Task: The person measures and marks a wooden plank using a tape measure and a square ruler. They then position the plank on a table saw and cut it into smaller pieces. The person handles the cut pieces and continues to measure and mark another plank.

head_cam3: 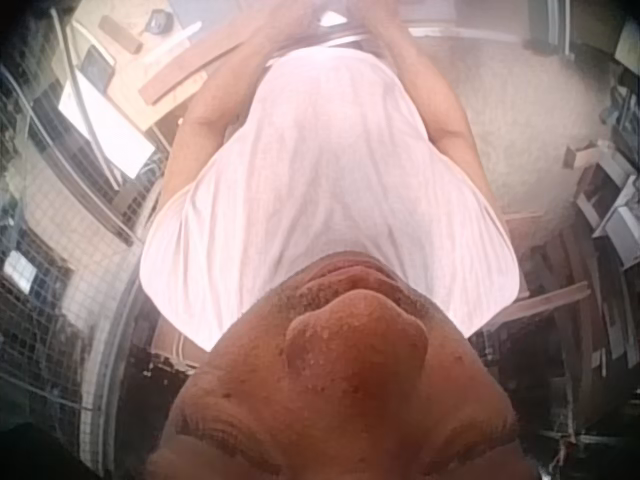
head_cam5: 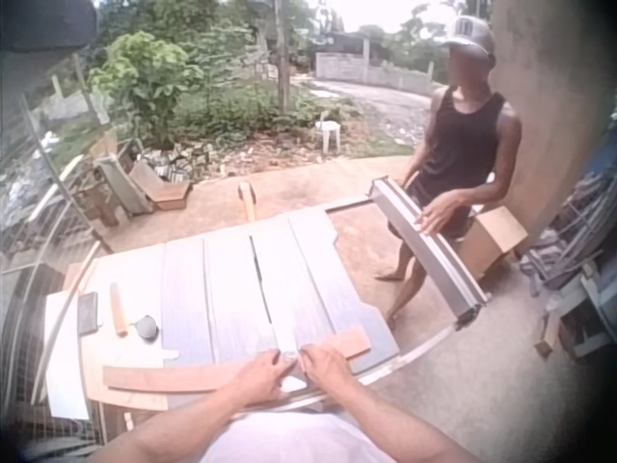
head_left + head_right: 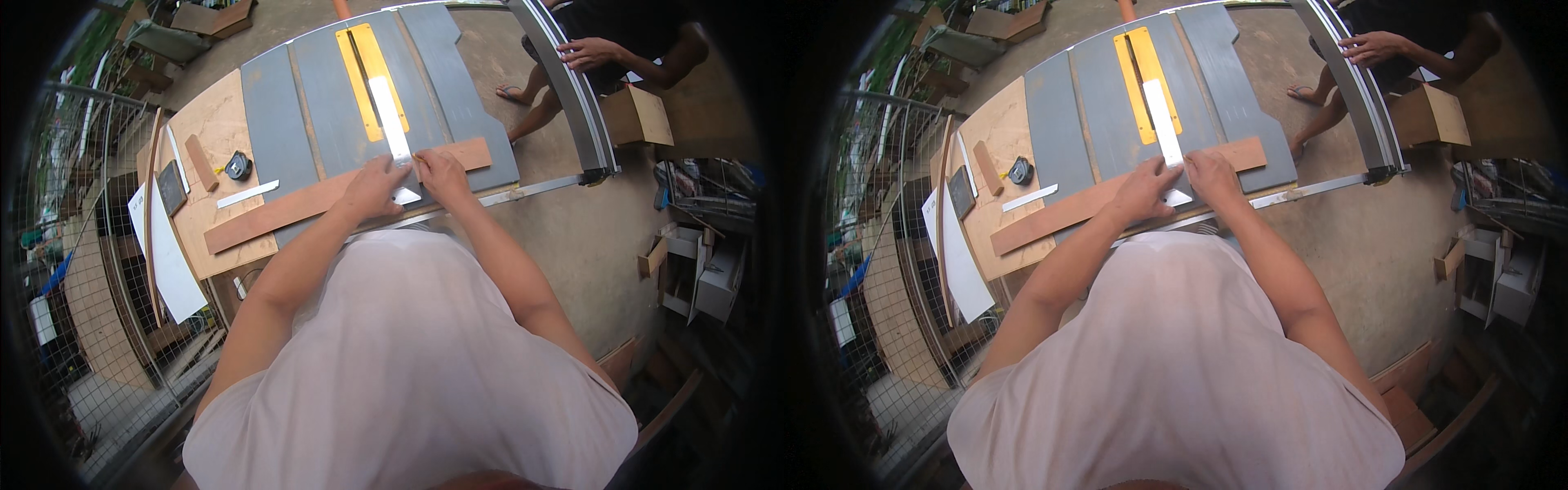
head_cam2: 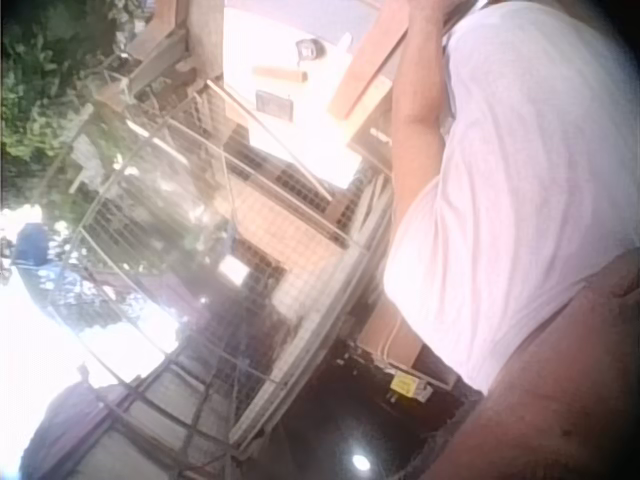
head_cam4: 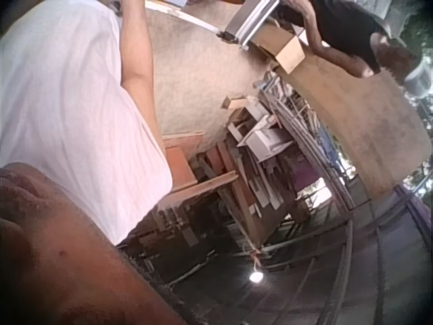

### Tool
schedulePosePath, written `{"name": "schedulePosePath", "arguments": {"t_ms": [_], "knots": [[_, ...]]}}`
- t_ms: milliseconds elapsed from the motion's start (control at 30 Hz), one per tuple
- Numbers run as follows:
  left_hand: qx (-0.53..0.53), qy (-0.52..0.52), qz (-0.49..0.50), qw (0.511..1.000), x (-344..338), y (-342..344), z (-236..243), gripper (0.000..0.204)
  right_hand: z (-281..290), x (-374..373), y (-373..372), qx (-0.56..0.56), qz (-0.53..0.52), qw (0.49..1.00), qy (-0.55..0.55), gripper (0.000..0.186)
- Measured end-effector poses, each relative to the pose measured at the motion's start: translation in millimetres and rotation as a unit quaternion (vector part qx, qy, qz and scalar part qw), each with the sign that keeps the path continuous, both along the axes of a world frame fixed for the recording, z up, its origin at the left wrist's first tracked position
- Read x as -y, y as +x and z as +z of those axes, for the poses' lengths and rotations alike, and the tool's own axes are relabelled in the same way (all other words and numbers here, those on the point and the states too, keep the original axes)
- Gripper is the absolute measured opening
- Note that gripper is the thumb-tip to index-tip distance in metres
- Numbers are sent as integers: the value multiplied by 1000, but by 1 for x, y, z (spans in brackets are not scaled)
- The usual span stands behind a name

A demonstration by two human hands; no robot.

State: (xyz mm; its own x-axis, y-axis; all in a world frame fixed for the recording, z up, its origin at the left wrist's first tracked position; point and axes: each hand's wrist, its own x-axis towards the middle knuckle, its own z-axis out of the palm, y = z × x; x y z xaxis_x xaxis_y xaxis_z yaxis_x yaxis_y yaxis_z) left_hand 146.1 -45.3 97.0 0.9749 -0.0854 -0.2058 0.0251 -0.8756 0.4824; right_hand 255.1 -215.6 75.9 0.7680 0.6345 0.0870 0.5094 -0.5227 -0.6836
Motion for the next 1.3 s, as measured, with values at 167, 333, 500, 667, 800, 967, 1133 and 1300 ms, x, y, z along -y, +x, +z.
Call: {"name": "schedulePosePath", "arguments": {"t_ms": [167,333,500,667,800,967,1133,1300], "knots": [[-14,9,-7,1000,0,2,1,90,-1,0,0,2,1,1000,0,21],[-2,9,-10,1000,-1,1,-2,90,-3,0,0,1,2,1000,-2,21],[14,3,-6,1000,0,0,-2,89,-1,0,-1,4,4,1000,-2,19],[25,2,-4,1000,2,0,0,85,-2,5,-6,70,60,990,-104,19],[12,9,2,1000,1,0,-1,83,27,29,-25,37,170,935,-309,20],[0,1,11,1000,3,-3,2,85,36,35,-22,-49,51,993,-89,25],[16,-3,-6,1000,-1,-1,-2,86,16,5,-3,-89,-30,995,17,28],[17,-1,3,1000,-1,-4,2,85,0,-2,0,-73,-26,997,1,27]]}}
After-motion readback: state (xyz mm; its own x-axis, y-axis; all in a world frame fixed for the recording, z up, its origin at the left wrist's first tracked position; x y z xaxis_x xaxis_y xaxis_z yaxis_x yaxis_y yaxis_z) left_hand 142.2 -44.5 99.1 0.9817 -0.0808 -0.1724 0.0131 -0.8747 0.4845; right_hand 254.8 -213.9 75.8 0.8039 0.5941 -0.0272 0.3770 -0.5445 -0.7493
